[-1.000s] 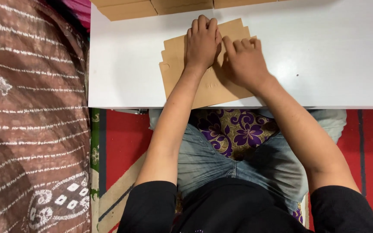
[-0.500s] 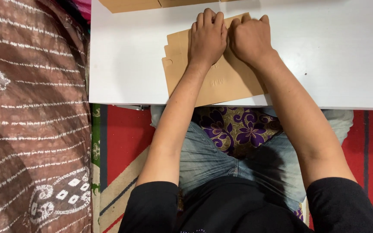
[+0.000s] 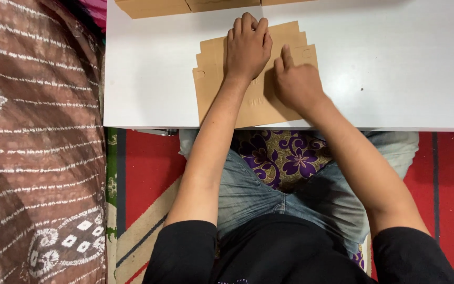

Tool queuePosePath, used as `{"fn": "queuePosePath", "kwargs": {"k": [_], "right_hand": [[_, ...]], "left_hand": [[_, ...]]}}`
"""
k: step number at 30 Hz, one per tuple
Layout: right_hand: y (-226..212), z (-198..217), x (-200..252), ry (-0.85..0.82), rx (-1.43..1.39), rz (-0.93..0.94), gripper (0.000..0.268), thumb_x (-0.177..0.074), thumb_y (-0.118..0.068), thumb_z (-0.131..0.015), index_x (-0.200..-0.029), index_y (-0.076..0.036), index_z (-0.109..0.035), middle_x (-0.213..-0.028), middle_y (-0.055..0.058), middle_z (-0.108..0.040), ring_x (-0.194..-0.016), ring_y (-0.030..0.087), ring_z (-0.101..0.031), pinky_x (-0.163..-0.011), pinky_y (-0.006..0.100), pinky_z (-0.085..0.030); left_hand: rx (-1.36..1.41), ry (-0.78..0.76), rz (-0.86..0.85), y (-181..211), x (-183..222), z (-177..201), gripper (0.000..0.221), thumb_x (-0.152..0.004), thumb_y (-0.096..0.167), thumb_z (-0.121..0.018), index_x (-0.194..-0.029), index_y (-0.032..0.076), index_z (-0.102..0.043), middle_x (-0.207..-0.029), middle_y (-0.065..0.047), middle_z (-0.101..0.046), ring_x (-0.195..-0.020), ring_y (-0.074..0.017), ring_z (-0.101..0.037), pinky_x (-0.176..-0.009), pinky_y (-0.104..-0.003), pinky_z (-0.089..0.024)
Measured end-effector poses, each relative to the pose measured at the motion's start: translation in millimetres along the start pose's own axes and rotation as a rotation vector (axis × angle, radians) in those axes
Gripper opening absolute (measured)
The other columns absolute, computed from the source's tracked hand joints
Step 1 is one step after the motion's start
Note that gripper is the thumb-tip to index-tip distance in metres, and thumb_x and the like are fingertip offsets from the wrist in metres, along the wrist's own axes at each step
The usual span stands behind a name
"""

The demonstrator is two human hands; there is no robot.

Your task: Assembling cardboard boxes by folding pre-cut sheets along scored lines.

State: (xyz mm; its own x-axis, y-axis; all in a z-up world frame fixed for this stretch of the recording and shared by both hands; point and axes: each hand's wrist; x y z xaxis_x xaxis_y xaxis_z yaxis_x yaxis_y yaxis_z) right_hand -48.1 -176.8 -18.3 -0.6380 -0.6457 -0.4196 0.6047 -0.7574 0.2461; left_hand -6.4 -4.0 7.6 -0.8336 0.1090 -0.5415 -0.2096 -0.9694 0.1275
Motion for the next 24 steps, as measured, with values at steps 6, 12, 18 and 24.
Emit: {"fn": "queuePosePath", "kwargs": {"k": [6, 12, 18, 24], "right_hand": [[-17.9, 52.1, 43.1, -0.021, -0.04, 0.046, 0.02, -0.102, -0.021, -0.053, -0.092, -0.007, -0.063, -0.136, 0.028, -0.066, -0.034, 0.021, -0.051, -0.036, 0.031, -0.033], [-42.1, 81.5, 98.5, -0.133, -0.074, 0.015, 0.026, -0.091, -0.021, -0.056, -0.113, -0.007, -0.06, -0.145, 0.024, -0.062, -0.036, 0.022, -0.053, -0.04, 0.033, -0.039], [-56.2, 98.9, 124.6, -0.024, -0.044, 0.0, 0.038, -0.093, -0.018, -0.055, -0.126, -0.001, -0.062, -0.144, 0.025, -0.062, -0.034, 0.016, -0.043, -0.045, 0.028, -0.027], [-50.1, 102.3, 123.6, -0.095, -0.066, 0.028, 0.052, -0.094, -0.03, -0.059, -0.139, -0.004, -0.058, -0.147, 0.019, -0.062, -0.041, 0.016, -0.056, -0.046, 0.028, -0.034]], "left_hand": [[-0.004, -0.009, 0.002, 1.4, -1.8, 2.0, 0.01, -0.094, 0.025, -0.055, -0.094, 0.015, -0.053, -0.094, -0.004, -0.047, -0.087, -0.0266, -0.048, -0.067, -0.041, -0.046], [0.001, -0.01, 0.02, 0.5, 0.2, -2.7, 0.007, -0.093, 0.023, -0.056, -0.093, 0.016, -0.055, -0.095, -0.003, -0.047, -0.088, -0.0262, -0.048, -0.068, -0.041, -0.046], [0.039, -0.044, 0.011, 1.7, 2.7, -0.1, 0.008, -0.093, 0.024, -0.056, -0.094, 0.016, -0.057, -0.097, -0.004, -0.048, -0.09, -0.0268, -0.048, -0.073, -0.042, -0.046], [0.012, -0.049, 0.034, -0.4, 0.7, 2.4, 0.008, -0.094, 0.023, -0.056, -0.094, 0.016, -0.055, -0.097, -0.003, -0.047, -0.09, -0.0253, -0.048, -0.07, -0.041, -0.047]]}}
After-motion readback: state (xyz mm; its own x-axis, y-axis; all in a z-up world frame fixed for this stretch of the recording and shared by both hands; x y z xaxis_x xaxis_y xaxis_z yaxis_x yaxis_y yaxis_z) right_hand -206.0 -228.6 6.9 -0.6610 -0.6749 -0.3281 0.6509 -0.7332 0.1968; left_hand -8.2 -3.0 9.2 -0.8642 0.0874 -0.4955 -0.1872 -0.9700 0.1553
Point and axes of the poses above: each hand's wrist, its own x-axis away from the middle knuckle, its own z-axis out of the back of the hand, y = z × x
